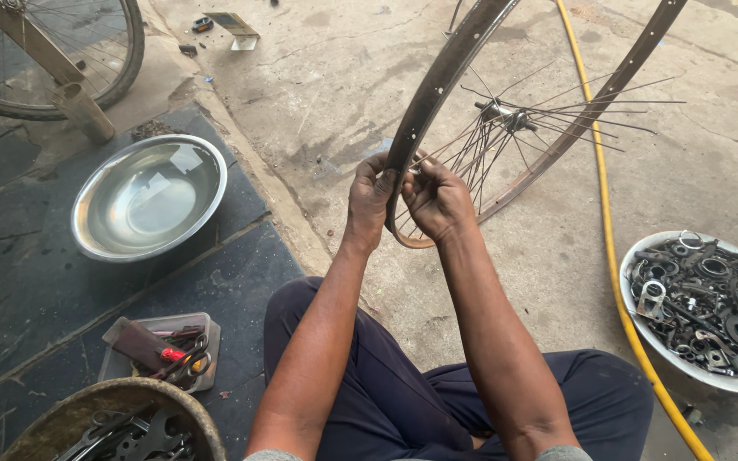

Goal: The person sits on the ground and uses a small wrench to tighten the nipples on the spokes of a bicycle wheel. They rotate the wheel to access different spokes and continue tightening them throughout the clip.

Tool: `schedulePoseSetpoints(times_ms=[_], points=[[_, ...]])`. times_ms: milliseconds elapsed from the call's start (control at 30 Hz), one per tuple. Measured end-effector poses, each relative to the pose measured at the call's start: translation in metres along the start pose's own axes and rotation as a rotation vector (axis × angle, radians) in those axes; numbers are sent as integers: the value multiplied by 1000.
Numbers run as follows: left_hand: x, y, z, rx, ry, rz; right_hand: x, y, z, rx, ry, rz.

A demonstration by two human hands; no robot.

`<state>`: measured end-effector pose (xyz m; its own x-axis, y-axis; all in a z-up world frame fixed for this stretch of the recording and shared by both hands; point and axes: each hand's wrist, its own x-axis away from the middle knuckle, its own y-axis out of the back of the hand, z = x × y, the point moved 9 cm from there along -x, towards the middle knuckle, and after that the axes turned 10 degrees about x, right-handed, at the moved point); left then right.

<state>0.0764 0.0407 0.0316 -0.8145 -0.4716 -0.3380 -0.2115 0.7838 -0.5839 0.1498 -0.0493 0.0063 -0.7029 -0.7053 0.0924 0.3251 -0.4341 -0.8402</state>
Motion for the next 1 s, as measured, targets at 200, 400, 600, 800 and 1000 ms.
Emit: schedulePoseSetpoints(times_ms=[200, 400, 600, 800, 1000], points=[[3, -5, -4, 17, 18, -47, 0, 2, -9, -111, 27, 47], [4, -13, -6, 51, 24, 5, 5, -2, -11, -206, 52, 125], [6, -7, -7, 0, -13, 11, 16, -14, 1, 104, 51, 194], [6, -4, -1, -21, 4, 19, 11, -9, 2, 162, 53, 282], [5, -1, 2, -40, 23, -6, 15, -13, -4, 83, 46, 302]])
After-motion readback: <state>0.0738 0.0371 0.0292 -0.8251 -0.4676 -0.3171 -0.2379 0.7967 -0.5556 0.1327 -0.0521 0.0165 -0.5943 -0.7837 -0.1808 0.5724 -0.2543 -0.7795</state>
